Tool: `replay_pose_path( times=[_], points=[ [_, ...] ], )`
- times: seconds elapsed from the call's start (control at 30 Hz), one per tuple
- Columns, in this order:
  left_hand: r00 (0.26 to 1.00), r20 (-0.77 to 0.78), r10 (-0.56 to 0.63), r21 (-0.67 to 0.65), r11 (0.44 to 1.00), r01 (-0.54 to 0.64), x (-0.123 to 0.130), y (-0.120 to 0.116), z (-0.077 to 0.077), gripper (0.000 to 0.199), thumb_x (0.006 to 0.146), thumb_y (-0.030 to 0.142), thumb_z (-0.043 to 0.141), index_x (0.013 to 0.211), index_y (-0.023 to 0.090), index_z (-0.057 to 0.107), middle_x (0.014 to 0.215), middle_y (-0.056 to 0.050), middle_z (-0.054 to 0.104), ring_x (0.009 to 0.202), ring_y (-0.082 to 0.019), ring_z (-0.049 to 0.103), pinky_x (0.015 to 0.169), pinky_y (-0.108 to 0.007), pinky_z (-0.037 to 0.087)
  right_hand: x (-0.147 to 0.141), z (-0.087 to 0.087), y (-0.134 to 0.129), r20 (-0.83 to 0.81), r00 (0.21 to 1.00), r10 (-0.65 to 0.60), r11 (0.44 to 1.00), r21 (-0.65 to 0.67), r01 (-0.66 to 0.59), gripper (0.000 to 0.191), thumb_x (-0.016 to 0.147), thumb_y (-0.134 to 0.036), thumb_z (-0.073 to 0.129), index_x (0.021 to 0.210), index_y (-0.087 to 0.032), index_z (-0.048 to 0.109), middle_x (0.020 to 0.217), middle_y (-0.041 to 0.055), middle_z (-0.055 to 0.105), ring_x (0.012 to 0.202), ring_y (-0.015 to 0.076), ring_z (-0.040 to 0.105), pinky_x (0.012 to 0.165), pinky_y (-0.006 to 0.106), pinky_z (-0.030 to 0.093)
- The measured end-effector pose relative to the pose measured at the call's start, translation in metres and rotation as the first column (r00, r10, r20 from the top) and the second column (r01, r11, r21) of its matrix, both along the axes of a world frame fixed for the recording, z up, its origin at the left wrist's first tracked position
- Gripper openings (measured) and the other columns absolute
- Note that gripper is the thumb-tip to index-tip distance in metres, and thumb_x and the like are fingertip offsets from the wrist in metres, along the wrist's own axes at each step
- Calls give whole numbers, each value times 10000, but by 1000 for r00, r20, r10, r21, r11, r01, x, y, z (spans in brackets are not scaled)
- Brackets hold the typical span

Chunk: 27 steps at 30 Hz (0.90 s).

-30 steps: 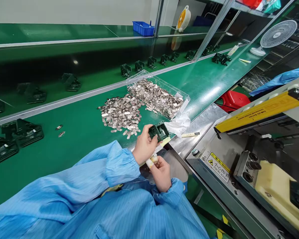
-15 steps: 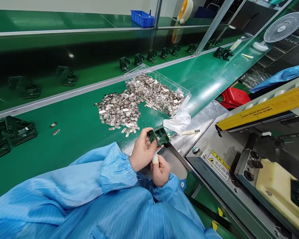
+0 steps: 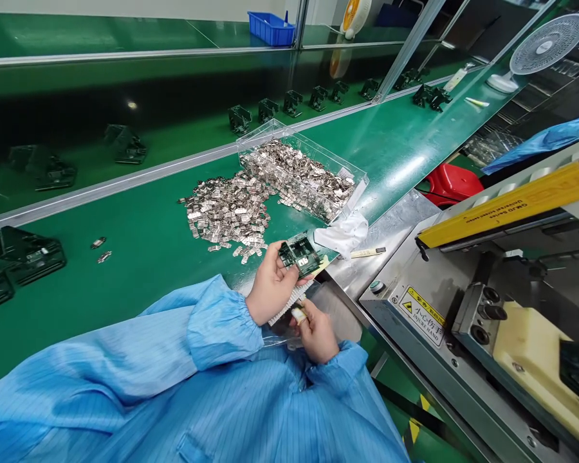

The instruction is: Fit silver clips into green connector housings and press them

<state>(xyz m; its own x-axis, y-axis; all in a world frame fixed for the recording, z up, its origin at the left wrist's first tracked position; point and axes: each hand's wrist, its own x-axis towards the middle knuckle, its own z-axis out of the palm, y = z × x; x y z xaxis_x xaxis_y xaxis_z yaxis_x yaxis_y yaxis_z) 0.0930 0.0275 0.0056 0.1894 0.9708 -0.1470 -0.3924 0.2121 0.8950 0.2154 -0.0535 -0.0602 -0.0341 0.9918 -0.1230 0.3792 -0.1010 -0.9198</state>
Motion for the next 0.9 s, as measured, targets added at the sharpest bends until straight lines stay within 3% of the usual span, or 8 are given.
replay_pose_path(
  times=[0.17, 0.3, 0.37, 0.5, 0.63, 0.77, 0.9],
  points=[
    [1000, 25, 16, -54, 998, -14, -6, -2, 7, 469, 750, 360, 750, 1046, 223, 413, 1012, -36, 690, 736, -154, 740, 600, -224, 609, 7, 12, 0, 49, 999, 7, 999, -47, -5, 117, 757, -143, 471, 698, -242, 491, 578, -18, 672, 472, 178, 640, 467, 252, 449],
    [1000, 22, 20, -55, 998, -19, -23, -12, 8, 537, 726, 417, 781, 1065, 236, 407, 981, -30, 688, 741, -179, 746, 585, -243, 617, 12, 30, -4, 101, 993, 65, 997, -36, -61, 144, 835, -193, 465, 740, -235, 564, 649, 10, 702, 600, 206, 687, 569, 278, 473],
    [999, 25, 26, -41, 999, -25, -31, -16, 6, 570, 723, 442, 783, 1091, 242, 397, 991, -35, 676, 737, -185, 745, 560, -245, 613, 14, 34, -4, 198, 976, 93, 995, -56, -83, 167, 819, -133, 457, 787, -235, 586, 698, 17, 708, 659, 203, 685, 618, 279, 466],
    [999, 54, 8, -16, 1000, -7, -38, -21, 4, 543, 741, 452, 771, 1075, 228, 408, 1068, -70, 647, 837, -209, 736, 552, -229, 602, 10, 21, 8, 435, 897, 80, 990, -141, -20, 229, 652, 8, 509, 652, -221, 498, 615, 26, 628, 617, 200, 624, 574, 263, 381],
    [997, 76, -24, -13, 1000, 25, -38, -20, 6, 513, 761, 410, 769, 1081, 218, 417, 1097, -76, 631, 925, -221, 714, 608, -238, 607, 10, 14, 16, 477, 872, 106, 984, -179, -22, 252, 623, 36, 493, 622, -215, 465, 541, 3, 556, 591, 188, 598, 553, 249, 345],
    [995, 91, -50, 15, 999, 49, -38, -21, 4, 496, 810, 420, 725, 1134, 225, 404, 1028, -52, 635, 864, -199, 717, 633, -250, 597, 24, 46, 2, 410, 902, 133, 988, -124, -89, 241, 779, -15, 397, 759, -211, 533, 674, 19, 637, 642, 167, 620, 602, 242, 423],
    [991, 99, -91, 91, 992, 82, -38, -24, -2, 484, 853, 419, 684, 1187, 239, 383, 947, -13, 628, 794, -157, 716, 687, -250, 583, 33, 84, -13, 179, 984, 16, 996, 84, -31, 166, 934, -195, 401, 928, -215, 566, 760, 23, 668, 620, 151, 611, 592, 241, 485]
  ],
)
